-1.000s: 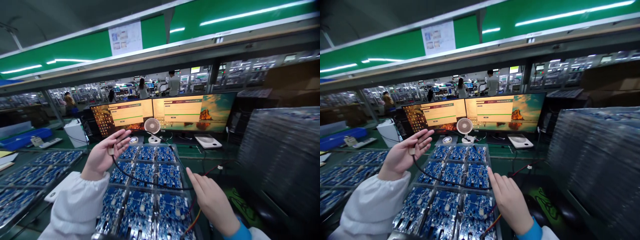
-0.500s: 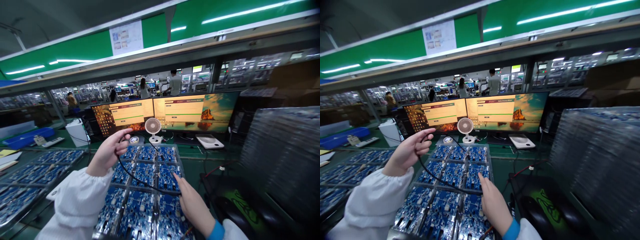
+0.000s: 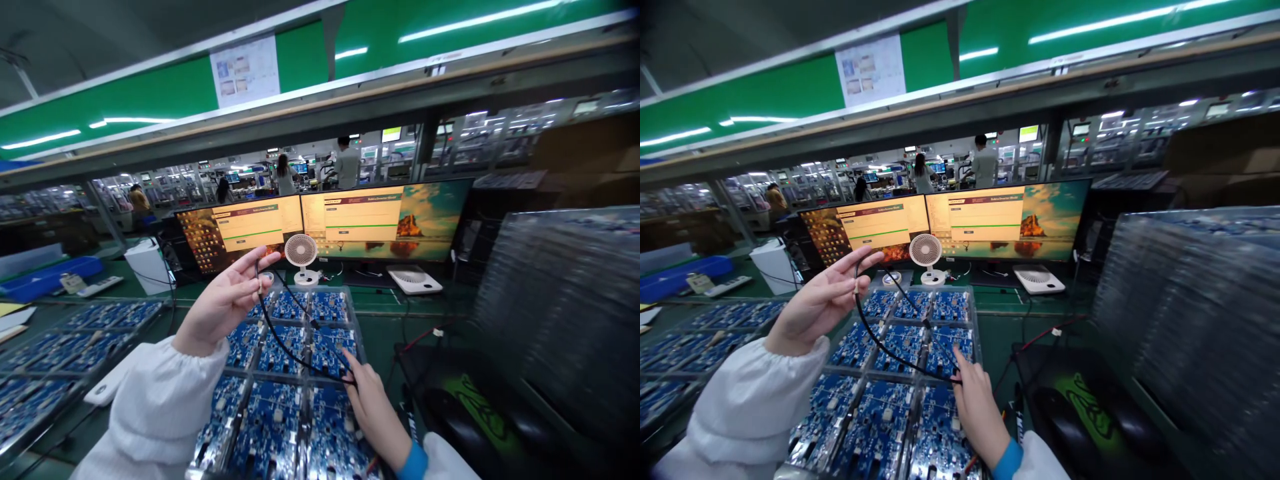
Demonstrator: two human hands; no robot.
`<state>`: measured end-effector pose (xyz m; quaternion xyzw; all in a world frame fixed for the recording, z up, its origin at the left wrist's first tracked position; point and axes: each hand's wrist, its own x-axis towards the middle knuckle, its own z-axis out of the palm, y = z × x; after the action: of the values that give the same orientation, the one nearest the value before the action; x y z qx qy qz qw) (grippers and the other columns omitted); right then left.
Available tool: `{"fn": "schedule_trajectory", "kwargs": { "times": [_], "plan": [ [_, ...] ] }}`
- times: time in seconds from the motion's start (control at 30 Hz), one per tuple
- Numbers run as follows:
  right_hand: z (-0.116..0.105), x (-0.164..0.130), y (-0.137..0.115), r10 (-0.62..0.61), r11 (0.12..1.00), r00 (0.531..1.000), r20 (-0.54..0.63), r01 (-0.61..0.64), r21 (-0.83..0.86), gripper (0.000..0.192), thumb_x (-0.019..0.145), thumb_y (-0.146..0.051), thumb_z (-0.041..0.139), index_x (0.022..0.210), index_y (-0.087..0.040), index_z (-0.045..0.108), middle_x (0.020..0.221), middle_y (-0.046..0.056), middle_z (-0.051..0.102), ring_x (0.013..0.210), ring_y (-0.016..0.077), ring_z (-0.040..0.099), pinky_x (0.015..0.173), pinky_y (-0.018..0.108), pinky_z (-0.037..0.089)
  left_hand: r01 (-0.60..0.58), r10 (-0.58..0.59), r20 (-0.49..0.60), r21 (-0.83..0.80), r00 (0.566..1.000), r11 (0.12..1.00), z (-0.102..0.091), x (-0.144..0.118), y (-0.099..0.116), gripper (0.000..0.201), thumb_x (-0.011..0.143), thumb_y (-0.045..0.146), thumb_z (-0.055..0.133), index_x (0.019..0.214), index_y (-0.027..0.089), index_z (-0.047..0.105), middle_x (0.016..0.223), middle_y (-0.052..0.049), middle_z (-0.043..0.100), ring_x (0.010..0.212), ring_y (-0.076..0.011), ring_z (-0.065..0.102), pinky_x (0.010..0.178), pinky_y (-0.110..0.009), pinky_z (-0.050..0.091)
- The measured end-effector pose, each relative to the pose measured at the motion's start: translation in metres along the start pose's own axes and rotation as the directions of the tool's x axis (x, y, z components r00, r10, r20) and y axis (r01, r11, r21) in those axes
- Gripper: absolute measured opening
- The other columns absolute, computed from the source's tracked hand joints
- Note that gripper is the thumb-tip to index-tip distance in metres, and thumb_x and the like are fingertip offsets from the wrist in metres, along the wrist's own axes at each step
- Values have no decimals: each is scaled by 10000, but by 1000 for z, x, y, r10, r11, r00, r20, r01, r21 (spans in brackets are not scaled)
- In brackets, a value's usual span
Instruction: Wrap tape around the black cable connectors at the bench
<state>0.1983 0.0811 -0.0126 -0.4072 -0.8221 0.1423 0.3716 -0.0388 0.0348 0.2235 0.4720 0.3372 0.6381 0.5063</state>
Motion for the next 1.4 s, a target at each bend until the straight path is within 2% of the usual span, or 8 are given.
{"fn": "schedule_trajectory", "kwargs": {
  "times": [0.13,0.37,0.53,0.6,0.73,0.93,1.1,1.4],
  "plan": [
    [-4,-1,-1,-43,999,998,36,43,12,420,824,-43,419,1113,-208,675,955,103,738,889,273,688,821,453,553,-5,6,-4,199,1000,980,6,2,-1,599,706,-18,721,1259,176,597,1352,-141,576,730,-101,665,706,-213,566],
    [-9,-1,-2,62,995,998,19,-64,82,307,877,-112,362,1031,-165,623,875,123,769,806,263,752,670,341,592,-75,82,-1,388,997,918,11,3,-5,719,640,-23,775,1274,248,573,1444,-136,473,644,-80,647,647,-248,580],
    [-14,0,-2,94,985,995,-37,-87,152,235,936,-210,333,943,-199,567,760,97,741,714,241,742,589,300,581,-129,155,7,597,988,792,17,-1,-13,798,645,-28,739,1369,201,492,821,-33,693,671,-152,667,639,-221,559],
    [-14,-2,-2,75,982,996,-51,-65,179,207,927,-218,354,909,-206,559,754,91,735,705,234,738,604,299,585,-159,196,17,651,980,742,21,-3,-16,800,651,-15,732,1378,207,482,875,-50,700,699,-163,672,673,-234,563],
    [-12,-4,-4,41,975,995,-93,-20,221,182,908,-188,393,902,-212,573,740,61,731,679,213,729,640,295,594,-210,273,-16,596,962,775,28,-6,-27,751,643,-4,741,1317,251,526,1318,-108,581,704,-119,646,690,-242,551],
    [-11,-9,-2,46,976,979,-197,-3,216,234,920,-183,417,1068,-204,597,966,97,727,907,249,714,780,372,595,-204,276,-91,465,957,861,37,-7,-51,718,665,-7,731,1310,221,513,1064,-62,685,683,-114,603,687,-236,503],
    [-11,-17,-2,27,978,977,-211,18,206,283,965,-328,433,1194,-253,580,1172,90,680,1155,311,599,930,512,518,-172,192,1,456,981,873,37,-9,-62,753,763,32,664,1423,210,348,1057,-77,678,640,-116,584,692,-276,506],
    [-9,-12,-8,114,957,956,-269,-33,290,198,1002,-335,376,972,-235,544,896,54,599,888,227,629,781,366,551,-142,109,111,345,988,928,33,-14,-53,1011,719,14,723,1502,333,168,1163,-98,668,683,-156,656,764,-352,538]
  ]
}}
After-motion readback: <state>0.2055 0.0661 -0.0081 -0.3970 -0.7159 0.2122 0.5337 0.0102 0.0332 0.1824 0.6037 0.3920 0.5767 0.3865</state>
